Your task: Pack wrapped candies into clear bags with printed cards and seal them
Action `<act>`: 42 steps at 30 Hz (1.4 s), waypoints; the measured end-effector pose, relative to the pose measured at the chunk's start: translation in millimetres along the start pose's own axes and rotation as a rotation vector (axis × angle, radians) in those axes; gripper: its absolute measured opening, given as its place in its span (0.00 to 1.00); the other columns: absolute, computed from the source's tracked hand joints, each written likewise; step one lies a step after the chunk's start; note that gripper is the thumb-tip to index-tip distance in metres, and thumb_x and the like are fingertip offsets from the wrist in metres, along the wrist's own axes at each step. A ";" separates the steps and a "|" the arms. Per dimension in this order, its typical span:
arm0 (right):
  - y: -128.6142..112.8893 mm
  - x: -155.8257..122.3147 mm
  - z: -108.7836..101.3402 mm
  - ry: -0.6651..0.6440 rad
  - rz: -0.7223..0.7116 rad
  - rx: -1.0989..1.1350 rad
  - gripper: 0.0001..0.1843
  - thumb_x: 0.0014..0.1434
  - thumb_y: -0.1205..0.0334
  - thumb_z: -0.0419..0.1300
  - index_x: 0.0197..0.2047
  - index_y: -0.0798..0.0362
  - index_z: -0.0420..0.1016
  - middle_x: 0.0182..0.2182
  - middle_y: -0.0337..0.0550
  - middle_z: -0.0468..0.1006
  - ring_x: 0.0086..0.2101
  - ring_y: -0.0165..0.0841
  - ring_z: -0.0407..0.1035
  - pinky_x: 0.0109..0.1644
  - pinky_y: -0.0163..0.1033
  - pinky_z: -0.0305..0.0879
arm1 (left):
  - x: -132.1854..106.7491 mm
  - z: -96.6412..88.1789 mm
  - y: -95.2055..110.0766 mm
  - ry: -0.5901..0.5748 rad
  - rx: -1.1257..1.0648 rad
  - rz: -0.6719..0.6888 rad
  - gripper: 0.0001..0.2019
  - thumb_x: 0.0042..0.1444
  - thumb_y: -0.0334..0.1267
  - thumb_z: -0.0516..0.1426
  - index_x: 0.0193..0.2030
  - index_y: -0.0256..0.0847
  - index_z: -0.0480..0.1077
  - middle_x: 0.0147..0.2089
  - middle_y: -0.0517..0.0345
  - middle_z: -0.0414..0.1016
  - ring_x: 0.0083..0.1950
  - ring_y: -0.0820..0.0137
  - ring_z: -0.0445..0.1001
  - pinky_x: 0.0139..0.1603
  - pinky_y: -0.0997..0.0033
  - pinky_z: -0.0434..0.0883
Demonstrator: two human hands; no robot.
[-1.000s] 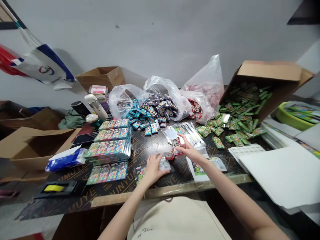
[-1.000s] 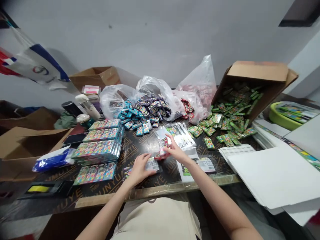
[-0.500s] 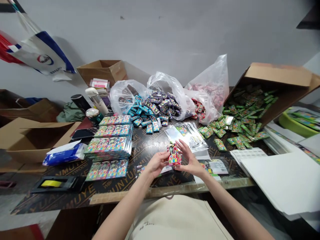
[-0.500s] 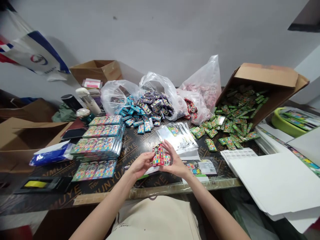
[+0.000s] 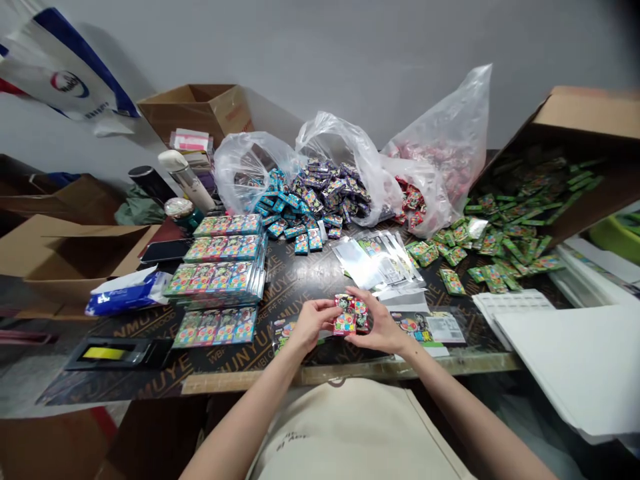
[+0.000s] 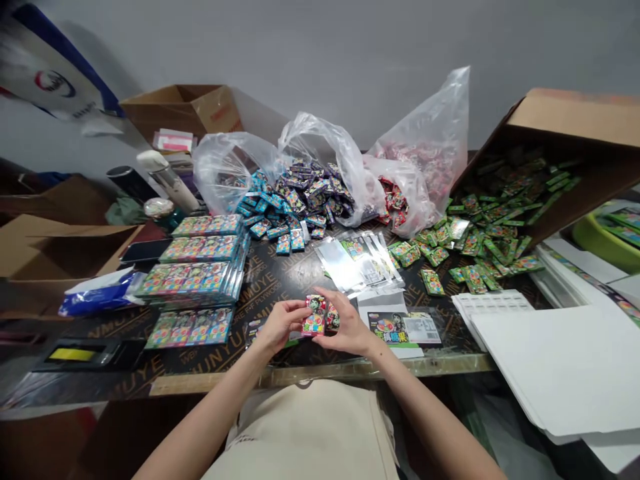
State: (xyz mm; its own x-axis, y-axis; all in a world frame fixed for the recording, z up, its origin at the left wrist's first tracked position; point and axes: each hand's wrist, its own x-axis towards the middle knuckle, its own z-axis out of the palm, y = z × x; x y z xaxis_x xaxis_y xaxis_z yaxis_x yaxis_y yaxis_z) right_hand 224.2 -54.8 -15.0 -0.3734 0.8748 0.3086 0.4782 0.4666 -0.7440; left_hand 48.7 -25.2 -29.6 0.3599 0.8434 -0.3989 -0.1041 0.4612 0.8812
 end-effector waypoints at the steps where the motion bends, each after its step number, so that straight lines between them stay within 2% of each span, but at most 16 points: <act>1: 3.1 -1.6 -0.3 0.022 0.009 -0.010 0.43 0.42 0.63 0.63 0.61 0.50 0.50 0.55 0.47 0.61 0.53 0.40 0.58 0.57 0.45 0.54 | 0.6 -2.8 -1.5 0.003 0.073 0.037 0.24 0.41 0.49 0.62 0.40 0.31 0.73 0.34 0.46 0.76 0.32 0.65 0.74 0.33 0.66 0.71; 3: 11.9 -5.1 -2.4 0.062 0.027 -0.080 0.42 0.42 0.63 0.62 0.60 0.49 0.52 0.53 0.46 0.63 0.52 0.41 0.58 0.56 0.46 0.54 | 1.2 -11.0 -5.3 0.050 0.349 0.199 0.27 0.43 0.52 0.60 0.46 0.35 0.71 0.42 0.44 0.75 0.42 0.59 0.73 0.44 0.58 0.68; 6: 29.0 -10.6 -6.5 0.122 0.076 -0.266 0.40 0.43 0.61 0.63 0.59 0.49 0.54 0.51 0.48 0.65 0.51 0.44 0.58 0.54 0.49 0.52 | 0.5 -26.2 -13.2 0.080 0.922 0.459 0.41 0.32 0.49 0.66 0.57 0.44 0.62 0.54 0.46 0.67 0.56 0.52 0.62 0.58 0.50 0.54; 8: 38.1 -13.9 -7.8 0.109 0.105 -0.384 0.40 0.43 0.59 0.63 0.59 0.49 0.54 0.51 0.49 0.66 0.50 0.46 0.59 0.53 0.50 0.51 | -0.9 -33.7 -19.2 0.027 1.196 0.501 0.51 0.27 0.44 0.67 0.62 0.45 0.53 0.54 0.47 0.65 0.56 0.51 0.60 0.58 0.48 0.51; 10: 41.7 -16.3 -7.7 0.051 0.114 -0.453 0.40 0.43 0.58 0.63 0.59 0.49 0.54 0.51 0.49 0.67 0.50 0.45 0.59 0.53 0.50 0.49 | -2.7 -37.2 -23.9 -0.002 1.312 0.507 0.52 0.30 0.40 0.66 0.64 0.45 0.46 0.51 0.49 0.65 0.53 0.54 0.62 0.56 0.51 0.55; 13: 36.2 -18.2 -7.2 -0.032 0.101 -0.455 0.40 0.44 0.57 0.62 0.60 0.49 0.53 0.51 0.48 0.67 0.50 0.44 0.59 0.54 0.49 0.46 | -5.9 -38.8 -23.4 -0.002 1.323 0.573 0.51 0.35 0.38 0.63 0.65 0.44 0.40 0.51 0.50 0.64 0.52 0.56 0.62 0.56 0.54 0.56; 17: 24.8 -17.8 -9.8 -0.141 0.050 -0.390 0.41 0.43 0.58 0.62 0.60 0.49 0.53 0.51 0.48 0.67 0.49 0.43 0.60 0.54 0.49 0.45 | -9.8 -42.6 -8.2 0.002 1.247 0.643 0.46 0.44 0.38 0.58 0.66 0.41 0.35 0.47 0.53 0.67 0.51 0.61 0.64 0.60 0.52 0.52; 19: 23.6 -16.5 -11.8 -0.144 0.036 -0.388 0.40 0.43 0.59 0.62 0.60 0.49 0.53 0.51 0.48 0.67 0.49 0.42 0.60 0.55 0.49 0.44 | -11.6 -43.5 -1.7 -0.023 1.252 0.658 0.45 0.45 0.39 0.57 0.66 0.42 0.34 0.47 0.54 0.68 0.51 0.62 0.65 0.61 0.52 0.49; 22: 27.2 -14.5 -13.8 -0.064 0.054 -0.433 0.39 0.44 0.58 0.62 0.59 0.49 0.54 0.52 0.48 0.66 0.51 0.43 0.59 0.55 0.48 0.43 | -14.3 -41.3 -4.9 -0.090 1.348 0.644 0.52 0.37 0.50 0.62 0.66 0.43 0.38 0.55 0.49 0.63 0.56 0.57 0.61 0.62 0.49 0.46; 24: 30.9 -14.6 -13.8 -0.014 0.073 -0.471 0.39 0.44 0.58 0.62 0.59 0.50 0.54 0.52 0.48 0.66 0.51 0.43 0.58 0.55 0.48 0.43 | -15.7 -39.3 -14.8 -0.118 1.415 0.597 0.56 0.31 0.56 0.63 0.65 0.43 0.40 0.56 0.46 0.61 0.57 0.54 0.59 0.61 0.48 0.48; 25: 32.5 -15.3 -13.4 0.000 0.080 -0.481 0.39 0.44 0.57 0.62 0.59 0.50 0.54 0.52 0.48 0.66 0.51 0.44 0.58 0.55 0.49 0.43 | -16.1 -39.0 -20.2 -0.116 1.443 0.569 0.56 0.31 0.57 0.63 0.65 0.43 0.40 0.55 0.46 0.61 0.56 0.54 0.60 0.60 0.49 0.49; 29: 35.5 -19.8 -10.3 0.008 0.099 -0.467 0.42 0.44 0.54 0.63 0.60 0.49 0.52 0.52 0.48 0.66 0.51 0.44 0.59 0.54 0.48 0.43 | -16.3 -43.1 -31.2 -0.061 1.527 0.535 0.50 0.39 0.52 0.62 0.65 0.43 0.40 0.52 0.47 0.63 0.53 0.56 0.62 0.57 0.53 0.53; 32: 33.9 -21.3 -8.4 0.042 0.110 -0.463 0.42 0.45 0.53 0.63 0.61 0.49 0.51 0.52 0.48 0.66 0.51 0.44 0.58 0.55 0.49 0.43 | -15.6 -47.9 -27.2 -0.065 1.544 0.560 0.50 0.40 0.48 0.62 0.65 0.42 0.39 0.53 0.46 0.63 0.53 0.55 0.61 0.57 0.53 0.53; 35: 28.8 -20.8 -6.1 0.044 0.100 -0.469 0.41 0.45 0.55 0.62 0.61 0.49 0.52 0.53 0.48 0.65 0.52 0.45 0.58 0.55 0.50 0.42 | -14.9 -50.2 -21.0 -0.065 1.475 0.580 0.49 0.41 0.45 0.61 0.66 0.44 0.36 0.53 0.47 0.63 0.52 0.56 0.62 0.53 0.54 0.57; 38: 24.1 -20.6 -3.2 -0.018 0.067 -0.387 0.41 0.44 0.57 0.62 0.60 0.48 0.52 0.53 0.48 0.66 0.51 0.44 0.59 0.55 0.50 0.43 | -14.7 -50.3 -15.4 -0.038 1.379 0.615 0.51 0.41 0.44 0.61 0.66 0.43 0.33 0.52 0.47 0.63 0.52 0.56 0.62 0.52 0.53 0.59; 42: 26.8 -19.5 -1.9 -0.125 0.016 -0.194 0.42 0.43 0.57 0.64 0.60 0.48 0.52 0.53 0.47 0.66 0.51 0.43 0.59 0.55 0.48 0.46 | -15.7 -49.8 -8.4 -0.095 1.319 0.645 0.52 0.39 0.41 0.62 0.66 0.42 0.32 0.54 0.47 0.62 0.54 0.56 0.60 0.55 0.53 0.58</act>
State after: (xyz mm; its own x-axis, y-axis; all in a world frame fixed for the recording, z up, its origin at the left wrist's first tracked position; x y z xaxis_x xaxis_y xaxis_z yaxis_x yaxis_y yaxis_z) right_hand 245.8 -59.1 -39.8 -0.4546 0.8649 0.2126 0.6241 0.4796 -0.6168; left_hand -2.2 -28.6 -43.4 0.6439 0.7562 0.1165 0.6172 -0.6033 0.5051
